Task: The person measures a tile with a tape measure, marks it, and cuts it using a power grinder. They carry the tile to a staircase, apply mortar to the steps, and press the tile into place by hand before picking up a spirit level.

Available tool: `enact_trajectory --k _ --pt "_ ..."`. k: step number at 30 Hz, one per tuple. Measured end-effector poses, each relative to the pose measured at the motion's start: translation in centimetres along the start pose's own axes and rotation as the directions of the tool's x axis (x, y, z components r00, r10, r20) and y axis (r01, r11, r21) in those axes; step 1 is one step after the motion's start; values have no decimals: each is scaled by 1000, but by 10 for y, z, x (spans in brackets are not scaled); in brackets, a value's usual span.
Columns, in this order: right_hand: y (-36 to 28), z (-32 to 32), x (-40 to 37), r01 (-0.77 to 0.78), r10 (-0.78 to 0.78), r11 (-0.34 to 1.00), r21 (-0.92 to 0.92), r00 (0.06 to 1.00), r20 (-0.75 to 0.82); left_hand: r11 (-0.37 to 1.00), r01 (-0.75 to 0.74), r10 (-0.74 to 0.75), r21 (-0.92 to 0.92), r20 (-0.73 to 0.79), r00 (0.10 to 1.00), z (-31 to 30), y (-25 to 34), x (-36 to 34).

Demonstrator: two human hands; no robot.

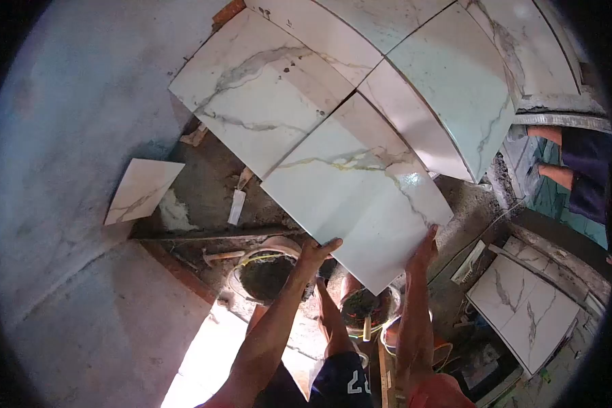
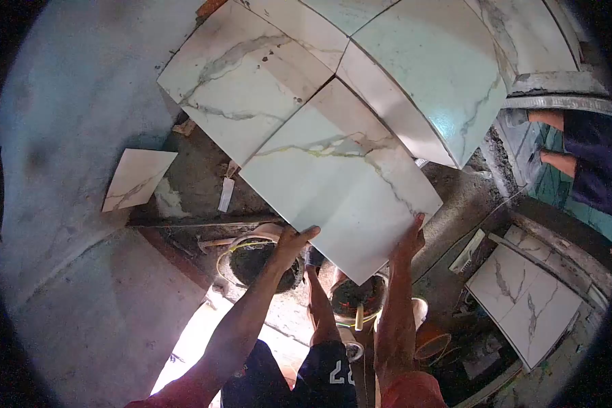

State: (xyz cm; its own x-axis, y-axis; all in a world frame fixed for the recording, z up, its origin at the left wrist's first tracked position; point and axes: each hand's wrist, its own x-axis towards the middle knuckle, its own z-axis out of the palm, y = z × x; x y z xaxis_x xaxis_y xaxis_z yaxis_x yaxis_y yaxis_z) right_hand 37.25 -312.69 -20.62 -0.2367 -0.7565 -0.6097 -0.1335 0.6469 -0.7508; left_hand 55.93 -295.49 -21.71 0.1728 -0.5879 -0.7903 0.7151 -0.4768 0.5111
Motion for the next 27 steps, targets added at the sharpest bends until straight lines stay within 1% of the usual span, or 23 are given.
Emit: enact_trajectory --k 1,3,5,6,8,10,12,14,15,16,17,18,19,20,21,22,23,24,25,26,27 --pt "1 -1 1 2 -2 1000 0 1000 -2 1000 -4 5 11 -20 1000 1 0 1" --pt "3 1 5 27 -28 998 59 999 16 1000 -11 12 22 -41 999 1 -1 4" --pt "1 3 8 36 -36 998 60 999 -3 998 -19 15 -57 -59 998 4 -5 6" --pt "1 5 9 43 -42 997 60 999 -21 998 -17 14 -56 -61 998 5 -6 6" --pt "5 4 17 42 -41 997 60 999 -33 991 -62 54 -121 -67 996 7 -8 8" --pt "7 2 20 43 -41 998 54 998 -44 992 -49 42 -114 -58 997 6 -10 10" --pt "9 2 20 94 -93 994 49 995 -22 993 -40 35 -107 -54 998 4 -12 14" --pt "8 1 20 68 -68 997 44 998 -20 999 11 -14 -31 -94 995 2 -16 17" --pt "8 1 21 46 -45 998 41 999 -18 999 9 -12 -32 -98 995 3 -14 17" --pt "11 -2 26 43 -43 998 36 999 -10 995 -44 37 -87 -78 996 6 -13 17" --pt "20 -7 33 115 -114 992 44 993 -41 985 -95 85 -146 -70 994 7 -13 14" --pt "26 -4 36 188 -185 981 53 981 -64 983 -103 89 -153 -95 991 5 -13 14" --pt "2 3 18 3 -11 996 -90 996 -85 992 -67 57 -108 -90 994 3 -14 15" --pt "4 6 17 4 -10 998 -67 996 -83 997 -29 23 -67 -89 996 2 -15 15" --pt "5 5 18 9 -12 999 -43 997 -81 996 -41 31 -84 -116 993 4 -13 15" --pt "3 -1 17 60 -55 993 -104 997 52 993 -69 60 -92 -97 993 5 -11 14" --pt "3 -1 16 62 -53 991 -122 995 82 990 -97 89 -101 -78 993 7 -10 14" --pt "3 0 16 17 -9 991 -136 998 58 992 -94 89 -87 -60 994 5 -14 18" --pt "3 0 16 -27 32 988 -149 999 30 989 -102 94 -104 -83 992 5 -10 14" --pt "8 -3 20 -22 30 986 -163 998 51 981 -136 130 -137 -50 990 6 -5 11" --pt "12 -3 21 77 -63 994 -83 985 158 971 -168 168 -168 -15 986 7 -2 9"
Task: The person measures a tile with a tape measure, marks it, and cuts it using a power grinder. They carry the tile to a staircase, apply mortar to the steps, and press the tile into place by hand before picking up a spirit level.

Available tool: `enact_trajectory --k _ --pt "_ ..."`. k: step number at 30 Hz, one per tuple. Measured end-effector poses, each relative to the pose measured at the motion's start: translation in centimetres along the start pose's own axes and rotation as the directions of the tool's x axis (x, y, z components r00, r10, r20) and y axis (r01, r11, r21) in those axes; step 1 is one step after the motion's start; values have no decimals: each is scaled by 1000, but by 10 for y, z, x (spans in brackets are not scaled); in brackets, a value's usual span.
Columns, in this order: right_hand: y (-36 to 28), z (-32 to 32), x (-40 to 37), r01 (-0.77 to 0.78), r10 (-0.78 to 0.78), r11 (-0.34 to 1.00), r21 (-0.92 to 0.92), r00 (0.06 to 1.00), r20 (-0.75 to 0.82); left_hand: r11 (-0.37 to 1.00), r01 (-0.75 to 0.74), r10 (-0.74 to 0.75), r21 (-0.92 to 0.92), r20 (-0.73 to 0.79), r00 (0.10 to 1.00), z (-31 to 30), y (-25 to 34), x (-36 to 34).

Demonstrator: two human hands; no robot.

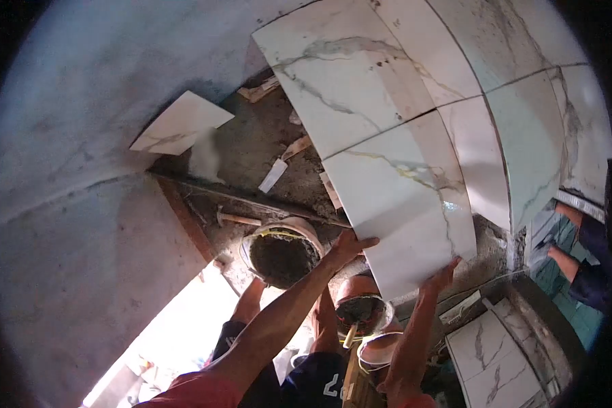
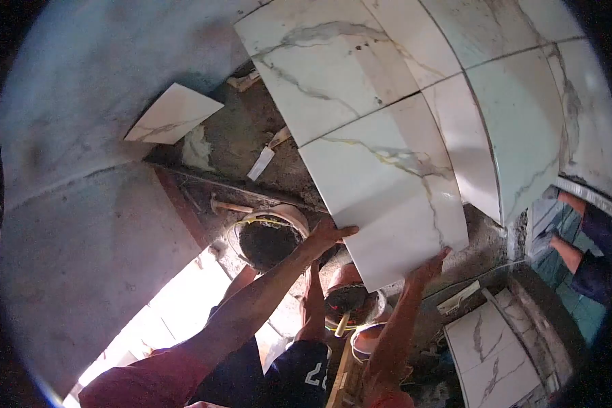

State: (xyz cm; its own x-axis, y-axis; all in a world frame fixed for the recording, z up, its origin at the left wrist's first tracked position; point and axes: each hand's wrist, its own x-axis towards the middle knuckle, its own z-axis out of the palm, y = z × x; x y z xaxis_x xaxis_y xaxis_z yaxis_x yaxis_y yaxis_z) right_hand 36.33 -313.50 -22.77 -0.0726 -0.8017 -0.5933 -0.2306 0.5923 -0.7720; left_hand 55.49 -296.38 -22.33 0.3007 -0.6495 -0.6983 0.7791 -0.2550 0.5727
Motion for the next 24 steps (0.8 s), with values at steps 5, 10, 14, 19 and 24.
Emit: enact_trajectory --k 5,10,14,19,24 --pt "-6 7 -9 -43 44 999 12 995 -86 997 -56 57 52 -20 998 -5 -15 7" --pt "-9 8 -10 -106 122 986 131 985 -121 996 -77 78 -44 10 997 -5 -21 9" --pt "-9 10 -15 -17 19 1000 20 993 -116 992 -126 126 -21 24 992 -6 -27 13" --pt "-9 8 -11 -127 133 991 45 972 -194 985 -160 159 63 15 987 -8 -35 16" --pt "-12 9 -17 -118 118 993 12 980 -161 982 -187 188 -18 24 982 -7 -34 14"
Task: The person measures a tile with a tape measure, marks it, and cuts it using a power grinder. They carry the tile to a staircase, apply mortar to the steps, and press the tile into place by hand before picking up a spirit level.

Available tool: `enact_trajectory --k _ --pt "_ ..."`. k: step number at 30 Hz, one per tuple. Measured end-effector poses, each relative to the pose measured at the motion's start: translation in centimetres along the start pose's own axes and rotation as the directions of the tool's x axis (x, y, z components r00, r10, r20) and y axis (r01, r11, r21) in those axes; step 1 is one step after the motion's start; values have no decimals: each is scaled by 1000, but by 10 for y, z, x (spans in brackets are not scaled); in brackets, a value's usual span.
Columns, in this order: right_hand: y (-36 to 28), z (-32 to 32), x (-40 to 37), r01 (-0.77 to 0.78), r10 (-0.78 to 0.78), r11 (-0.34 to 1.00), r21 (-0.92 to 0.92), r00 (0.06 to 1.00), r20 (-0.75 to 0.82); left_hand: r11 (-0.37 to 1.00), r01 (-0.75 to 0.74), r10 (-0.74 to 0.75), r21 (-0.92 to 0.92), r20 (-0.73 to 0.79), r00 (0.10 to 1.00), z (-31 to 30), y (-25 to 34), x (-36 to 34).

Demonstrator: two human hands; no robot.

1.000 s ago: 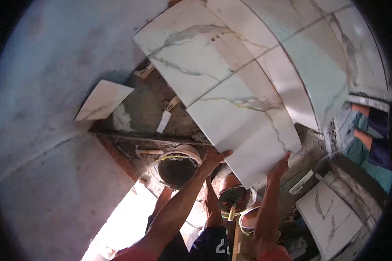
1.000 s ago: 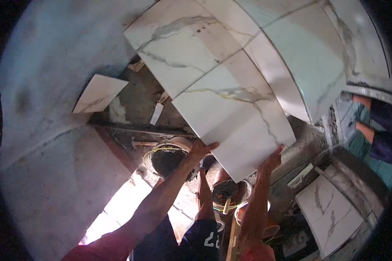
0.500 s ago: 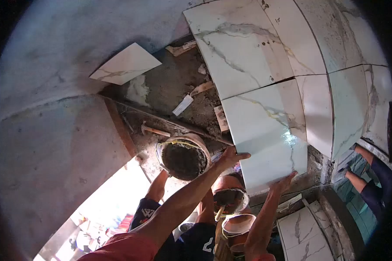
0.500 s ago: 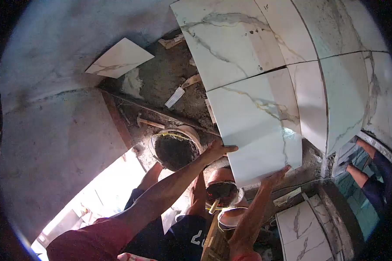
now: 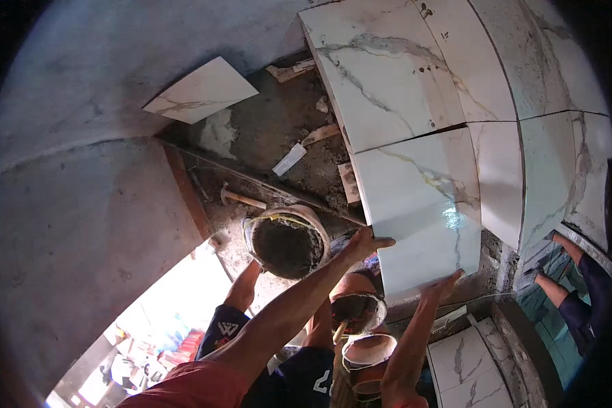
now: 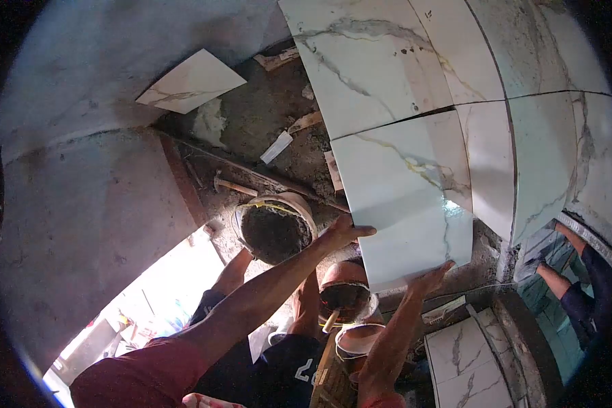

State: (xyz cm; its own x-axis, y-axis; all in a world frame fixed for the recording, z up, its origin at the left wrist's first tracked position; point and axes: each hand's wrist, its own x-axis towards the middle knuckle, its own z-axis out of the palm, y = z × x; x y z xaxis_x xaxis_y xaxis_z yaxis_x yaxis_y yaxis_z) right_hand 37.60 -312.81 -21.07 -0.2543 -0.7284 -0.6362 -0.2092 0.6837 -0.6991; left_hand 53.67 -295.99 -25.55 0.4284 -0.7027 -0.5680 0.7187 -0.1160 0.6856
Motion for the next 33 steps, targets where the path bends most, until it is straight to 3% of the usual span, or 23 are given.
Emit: enact_trajectory --k 4,6,7,10,12,13,18,19,21,24,26,28,33 --pt "-2 2 0 -41 41 999 27 999 7 987 -47 51 -156 20 999 0 -8 4" --pt "11 -13 20 26 -25 1000 -13 997 70 979 141 -140 148 -13 990 -2 9 -1" --pt "15 -16 25 93 -86 994 -51 987 134 980 136 -137 148 -1 991 -2 7 1" --pt "21 -26 37 54 -63 997 55 981 184 992 115 -115 44 -5 993 1 -5 0" --pt "31 -32 55 86 -105 989 118 982 160 1000 0 0 12 -18 1000 1 -13 1" --pt "25 -27 48 93 -105 993 75 979 172 997 44 -45 -65 -22 999 1 -15 1" --pt "19 -18 37 37 -39 999 35 998 46 983 174 -172 58 -38 984 -1 -17 2" --pt "23 -19 39 57 -75 989 138 989 125 983 181 -178 41 -65 982 -1 -17 2" --pt "23 -18 40 32 -53 986 166 991 126 981 192 -188 30 -91 978 -1 -15 2" --pt "22 -17 37 8 -36 983 186 988 150 967 202 -186 155 -112 976 0 -4 0" --pt "20 -17 33 12 -42 982 188 987 157 924 310 -298 225 -84 951 0 9 -1" --pt "11 -13 25 -23 7 984 176 996 93 927 314 -304 207 -77 950 3 17 -3" --pt "6 -9 18 2 -23 982 187 994 109 944 271 -262 187 -68 963 2 21 -6"
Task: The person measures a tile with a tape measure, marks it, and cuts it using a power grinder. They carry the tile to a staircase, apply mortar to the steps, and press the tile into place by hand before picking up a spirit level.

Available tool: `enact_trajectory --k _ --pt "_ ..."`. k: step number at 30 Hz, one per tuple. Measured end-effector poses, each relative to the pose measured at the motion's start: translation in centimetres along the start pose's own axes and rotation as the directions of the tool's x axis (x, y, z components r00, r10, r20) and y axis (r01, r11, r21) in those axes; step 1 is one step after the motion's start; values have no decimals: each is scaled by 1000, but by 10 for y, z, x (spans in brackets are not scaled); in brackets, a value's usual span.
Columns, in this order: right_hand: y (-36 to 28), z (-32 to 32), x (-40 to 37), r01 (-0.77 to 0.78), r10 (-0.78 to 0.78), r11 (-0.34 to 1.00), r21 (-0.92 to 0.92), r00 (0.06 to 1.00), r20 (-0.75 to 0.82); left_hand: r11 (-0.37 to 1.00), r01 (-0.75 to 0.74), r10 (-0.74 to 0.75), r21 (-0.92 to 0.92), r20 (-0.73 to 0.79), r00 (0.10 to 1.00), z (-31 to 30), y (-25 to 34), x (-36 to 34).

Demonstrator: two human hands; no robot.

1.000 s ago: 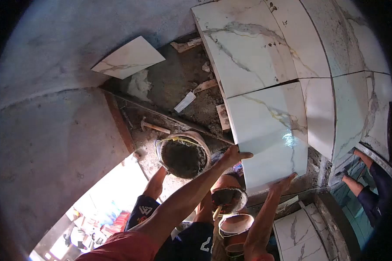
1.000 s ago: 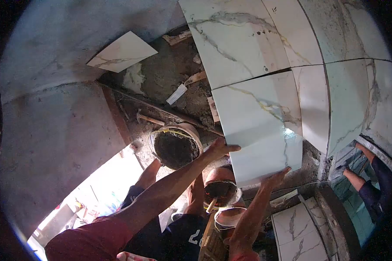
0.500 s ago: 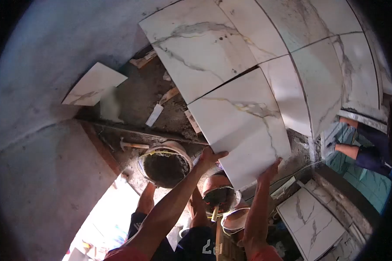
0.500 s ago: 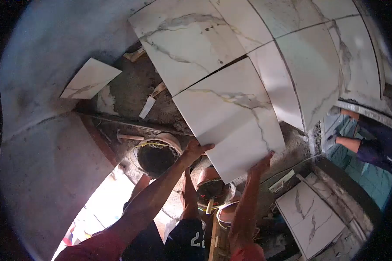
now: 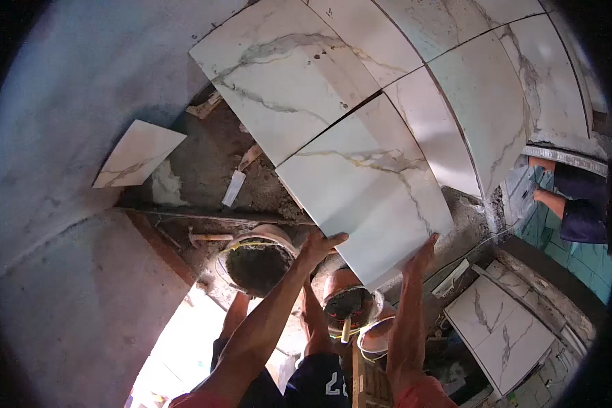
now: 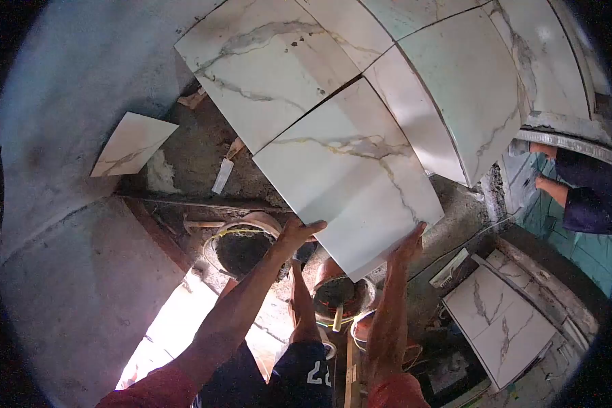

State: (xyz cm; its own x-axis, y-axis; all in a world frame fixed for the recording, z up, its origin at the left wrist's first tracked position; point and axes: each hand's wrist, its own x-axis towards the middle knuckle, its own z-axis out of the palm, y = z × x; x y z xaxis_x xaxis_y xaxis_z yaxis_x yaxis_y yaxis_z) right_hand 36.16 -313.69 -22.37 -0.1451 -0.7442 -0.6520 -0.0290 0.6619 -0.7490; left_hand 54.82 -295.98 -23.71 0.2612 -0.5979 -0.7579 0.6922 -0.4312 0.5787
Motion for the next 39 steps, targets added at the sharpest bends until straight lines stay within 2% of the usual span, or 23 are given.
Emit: enact_trajectory --k 2,4,6,8,11,14,16,21,24,29,31,33,36,39 --pt "-3 4 -3 20 -20 1000 16 999 38 999 42 -42 1 -6 999 -1 3 -2" --pt "-6 7 -8 50 -48 996 -68 998 33 1000 26 -26 -1 8 1000 -4 0 -1" --pt "-3 9 -7 55 -54 997 -51 998 29 1000 4 -3 -5 21 1000 -6 3 1" --pt "-4 10 -8 63 -62 997 -33 998 23 998 48 -49 36 26 998 -6 9 1" --pt "-5 11 -10 47 -44 992 -119 999 25 996 79 -79 32 -4 997 -4 16 -3" --pt "-1 10 -5 96 -91 992 -76 994 62 998 61 -61 -24 6 998 -5 7 1" --pt "-8 18 -12 20 -22 998 -67 999 -30 998 56 -56 -18 4 998 -5 5 2" --pt "-4 16 -9 40 -43 997 -69 998 -40 998 45 -46 44 18 999 -9 1 7" --pt "-5 15 -12 24 -28 997 -69 999 -44 999 -12 12 45 11 1000 -8 2 7" --pt "-1 17 -8 30 -30 1000 -2 998 -61 999 20 -21 45 8 1000 -6 18 1" --pt "-1 19 -11 99 -95 993 57 993 -73 995 54 -54 83 -2 999 -7 20 3" --pt "1 16 -4 66 -63 998 24 993 -97 988 90 -90 123 -7 996 -7 20 3" --pt "0 15 -4 52 -52 999 -2 991 -123 993 87 -88 74 9 996 -8 21 4" --pt "5 7 8 30 -32 999 -12 992 -125 985 168 -169 43 27 985 -11 25 4"
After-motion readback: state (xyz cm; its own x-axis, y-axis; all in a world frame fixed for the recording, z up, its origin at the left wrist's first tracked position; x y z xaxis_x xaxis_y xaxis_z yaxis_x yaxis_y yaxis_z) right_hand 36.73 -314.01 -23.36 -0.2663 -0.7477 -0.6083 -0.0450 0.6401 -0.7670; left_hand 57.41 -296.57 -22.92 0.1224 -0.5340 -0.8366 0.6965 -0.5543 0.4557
